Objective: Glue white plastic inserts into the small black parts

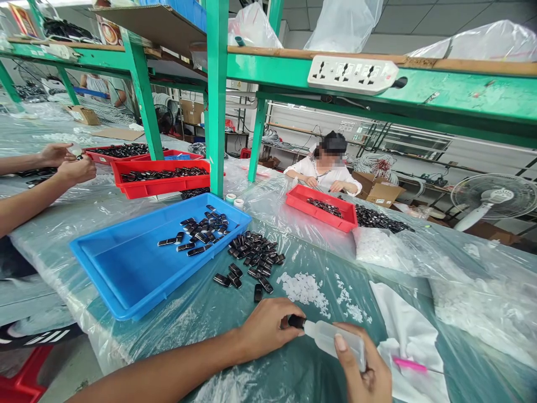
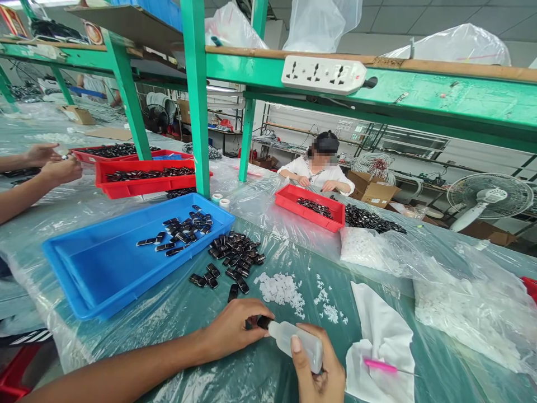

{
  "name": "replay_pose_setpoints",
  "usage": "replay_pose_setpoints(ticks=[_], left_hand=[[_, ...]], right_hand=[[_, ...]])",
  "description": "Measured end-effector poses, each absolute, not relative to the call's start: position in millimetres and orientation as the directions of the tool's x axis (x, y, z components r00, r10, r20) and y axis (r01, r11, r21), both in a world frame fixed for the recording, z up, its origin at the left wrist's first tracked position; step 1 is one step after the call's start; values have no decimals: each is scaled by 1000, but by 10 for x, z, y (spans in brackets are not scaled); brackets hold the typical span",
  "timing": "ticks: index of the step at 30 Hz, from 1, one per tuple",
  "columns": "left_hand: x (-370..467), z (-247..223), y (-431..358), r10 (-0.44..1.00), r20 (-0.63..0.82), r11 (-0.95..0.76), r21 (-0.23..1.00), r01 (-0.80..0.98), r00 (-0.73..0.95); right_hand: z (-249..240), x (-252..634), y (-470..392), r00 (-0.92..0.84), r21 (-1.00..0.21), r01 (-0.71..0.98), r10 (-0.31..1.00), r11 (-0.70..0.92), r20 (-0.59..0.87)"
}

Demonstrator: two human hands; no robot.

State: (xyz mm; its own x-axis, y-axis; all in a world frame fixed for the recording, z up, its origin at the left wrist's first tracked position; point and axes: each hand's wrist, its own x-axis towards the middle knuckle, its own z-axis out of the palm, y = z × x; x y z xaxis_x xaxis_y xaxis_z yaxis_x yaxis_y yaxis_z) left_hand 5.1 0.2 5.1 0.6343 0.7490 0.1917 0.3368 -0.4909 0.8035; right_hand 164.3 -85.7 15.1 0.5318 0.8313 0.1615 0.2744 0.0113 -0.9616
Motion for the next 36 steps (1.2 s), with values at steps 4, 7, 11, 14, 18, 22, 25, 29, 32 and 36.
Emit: replay_pose_setpoints(ticks=[4, 7, 11, 14, 18, 22, 25, 29, 32, 36], left_hand=[[52, 35, 4, 756, 182, -456, 836, 306, 628], [53, 38, -1, 761, 171, -444, 841, 310, 626], [54, 50, -13, 765, 161, -445, 832, 330, 623], [55, 45, -17, 760, 170, -466, 816, 343, 627], [56, 35, -10, 756, 171, -481, 799, 359, 632], [56, 40, -4, 752, 175, -491, 792, 363, 635], [56, 46, -10, 757, 175, -488, 792, 367, 630], [56, 45, -14, 757, 173, -478, 803, 355, 630], [62, 30, -3, 770, 166, -453, 823, 344, 616], [74, -6, 15, 788, 146, -406, 854, 326, 599]], right_hand=[[140, 1699, -826, 542, -975, 220, 828, 29, 147], [144, 1708, -820, 563, -963, 261, 799, 71, 211], [150, 1678, -835, 555, -946, 316, 795, 69, 243], [140, 1651, -847, 547, -945, 314, 797, 90, 257], [121, 1625, -861, 555, -946, 317, 795, 71, 246], [97, 1621, -878, 549, -931, 358, 791, 69, 270], [77, 1632, -889, 534, -906, 420, 792, 57, 297], [98, 1640, -891, 516, -896, 439, 797, 70, 315], [149, 1645, -878, 534, -927, 372, 805, 51, 259], [196, 1660, -854, 570, -947, 318, 790, 43, 227]])
